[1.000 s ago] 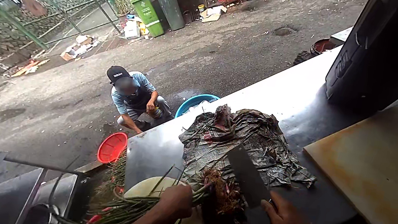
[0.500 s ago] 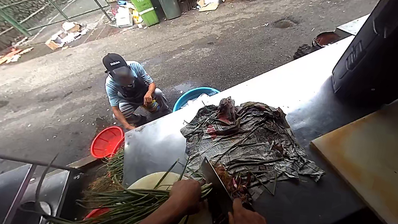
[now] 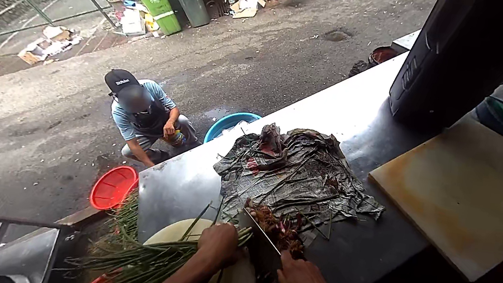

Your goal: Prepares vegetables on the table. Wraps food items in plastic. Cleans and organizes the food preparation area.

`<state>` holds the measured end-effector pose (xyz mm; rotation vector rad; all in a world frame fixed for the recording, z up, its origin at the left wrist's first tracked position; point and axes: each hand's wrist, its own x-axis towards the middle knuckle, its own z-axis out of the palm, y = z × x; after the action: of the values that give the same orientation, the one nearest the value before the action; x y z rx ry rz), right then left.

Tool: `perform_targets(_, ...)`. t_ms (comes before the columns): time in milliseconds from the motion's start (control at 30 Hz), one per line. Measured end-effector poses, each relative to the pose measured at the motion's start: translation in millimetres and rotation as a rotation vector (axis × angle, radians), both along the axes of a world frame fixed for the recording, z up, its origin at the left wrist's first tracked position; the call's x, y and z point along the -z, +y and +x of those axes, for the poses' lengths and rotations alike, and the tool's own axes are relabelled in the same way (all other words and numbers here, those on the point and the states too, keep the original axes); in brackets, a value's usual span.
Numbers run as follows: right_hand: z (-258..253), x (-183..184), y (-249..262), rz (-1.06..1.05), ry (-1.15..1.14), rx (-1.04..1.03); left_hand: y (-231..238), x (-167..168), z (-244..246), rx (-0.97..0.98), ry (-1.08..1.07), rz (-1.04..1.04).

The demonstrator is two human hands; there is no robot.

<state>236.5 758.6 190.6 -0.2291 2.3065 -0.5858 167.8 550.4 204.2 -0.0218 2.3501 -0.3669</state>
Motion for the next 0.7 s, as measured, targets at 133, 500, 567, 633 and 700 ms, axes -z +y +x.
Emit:
perform_targets(133,-9.5,11.5,-12.4,-0.060,0.069,0.021,-3.4,-1.5,4.4,0.013,0.004,0.002)
perform_targets(500,-35.8,-19.3,10.6,-0.197,0.130,0.093,-28.6,0.8,24.2,0.065,0.035,0.056)
perform_targets(567,-29.9,-15.6,-3.6,-0.179,0.095,0.040,-26.9,7.6,29.9,0.058,0.050,0.050)
perform_targets(633,-25.4,-8.8,-13.9,-0.164,0.060,0.012,-25.8,8.7,30.4,0.048,0.079,0.041)
perform_targets(700,-18.6,-2.6,-15.3,-0.147,0.013,-0.012,-23.3,8.8,30.2,0.049,0.083,0.033)
